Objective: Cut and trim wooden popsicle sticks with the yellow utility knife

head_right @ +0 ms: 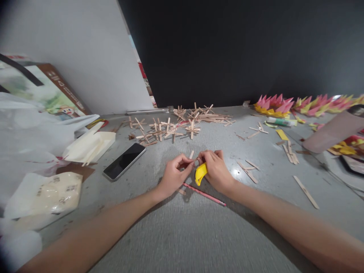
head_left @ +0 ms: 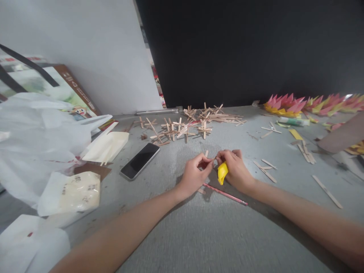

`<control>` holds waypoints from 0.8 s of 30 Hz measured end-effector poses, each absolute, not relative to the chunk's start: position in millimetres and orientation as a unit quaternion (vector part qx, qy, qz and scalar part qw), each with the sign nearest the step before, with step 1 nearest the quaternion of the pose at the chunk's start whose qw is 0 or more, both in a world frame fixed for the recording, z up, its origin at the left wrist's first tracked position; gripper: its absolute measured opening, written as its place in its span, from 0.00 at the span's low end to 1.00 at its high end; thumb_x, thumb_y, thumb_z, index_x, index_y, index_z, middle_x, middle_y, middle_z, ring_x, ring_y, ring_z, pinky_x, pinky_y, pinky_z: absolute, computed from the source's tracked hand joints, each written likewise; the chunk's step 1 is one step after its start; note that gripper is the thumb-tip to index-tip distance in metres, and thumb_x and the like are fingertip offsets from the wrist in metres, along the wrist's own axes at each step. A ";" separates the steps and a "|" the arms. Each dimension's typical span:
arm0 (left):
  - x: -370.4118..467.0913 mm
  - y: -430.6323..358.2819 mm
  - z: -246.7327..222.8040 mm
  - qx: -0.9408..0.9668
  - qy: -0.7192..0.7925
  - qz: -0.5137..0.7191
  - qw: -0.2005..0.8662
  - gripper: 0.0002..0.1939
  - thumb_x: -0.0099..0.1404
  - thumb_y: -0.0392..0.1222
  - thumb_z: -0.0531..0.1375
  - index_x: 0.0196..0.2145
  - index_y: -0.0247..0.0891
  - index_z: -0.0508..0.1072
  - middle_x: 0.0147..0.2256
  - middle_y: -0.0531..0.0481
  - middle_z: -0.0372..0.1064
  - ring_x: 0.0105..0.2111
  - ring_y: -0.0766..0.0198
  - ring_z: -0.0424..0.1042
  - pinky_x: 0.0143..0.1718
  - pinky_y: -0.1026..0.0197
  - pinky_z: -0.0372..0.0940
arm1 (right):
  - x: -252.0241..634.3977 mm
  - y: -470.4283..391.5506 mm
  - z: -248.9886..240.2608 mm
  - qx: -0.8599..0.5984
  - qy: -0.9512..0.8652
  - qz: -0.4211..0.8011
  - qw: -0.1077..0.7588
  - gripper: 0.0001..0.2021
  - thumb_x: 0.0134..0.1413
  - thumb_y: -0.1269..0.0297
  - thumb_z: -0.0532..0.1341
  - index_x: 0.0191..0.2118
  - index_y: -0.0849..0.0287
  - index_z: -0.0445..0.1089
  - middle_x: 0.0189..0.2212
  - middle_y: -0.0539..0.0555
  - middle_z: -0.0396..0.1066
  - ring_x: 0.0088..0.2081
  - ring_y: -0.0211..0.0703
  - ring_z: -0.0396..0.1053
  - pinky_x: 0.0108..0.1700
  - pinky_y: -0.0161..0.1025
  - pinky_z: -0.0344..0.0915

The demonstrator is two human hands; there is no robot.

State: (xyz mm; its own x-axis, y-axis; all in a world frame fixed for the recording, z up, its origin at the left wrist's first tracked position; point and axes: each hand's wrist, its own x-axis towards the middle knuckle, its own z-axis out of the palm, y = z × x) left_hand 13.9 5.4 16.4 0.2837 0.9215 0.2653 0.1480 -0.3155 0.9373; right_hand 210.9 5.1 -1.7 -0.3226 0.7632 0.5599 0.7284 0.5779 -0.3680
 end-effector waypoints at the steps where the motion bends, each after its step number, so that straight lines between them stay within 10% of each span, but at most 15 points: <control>1: 14.2 5.5 16.2 0.674 0.395 0.446 0.436 0.15 0.69 0.52 0.63 0.33 0.38 0.71 0.32 0.50 0.75 0.33 0.63 0.73 0.38 0.62 0.67 | 210.5 5.3 -1.9 -0.459 -0.811 0.023 0.362 0.03 0.69 0.70 0.54 0.43 0.54 0.61 0.38 0.54 0.75 0.38 0.48 0.72 0.47 0.48 0.56; 24: 14.5 9.8 16.8 0.614 0.425 0.424 0.512 0.27 0.69 0.60 0.62 0.56 0.37 0.69 0.27 0.51 0.77 0.22 0.63 0.73 0.28 0.62 0.67 | 209.9 4.5 -1.9 -0.438 -0.806 0.065 0.392 0.03 0.72 0.67 0.56 0.43 0.54 0.64 0.35 0.50 0.76 0.34 0.44 0.71 0.47 0.48 0.55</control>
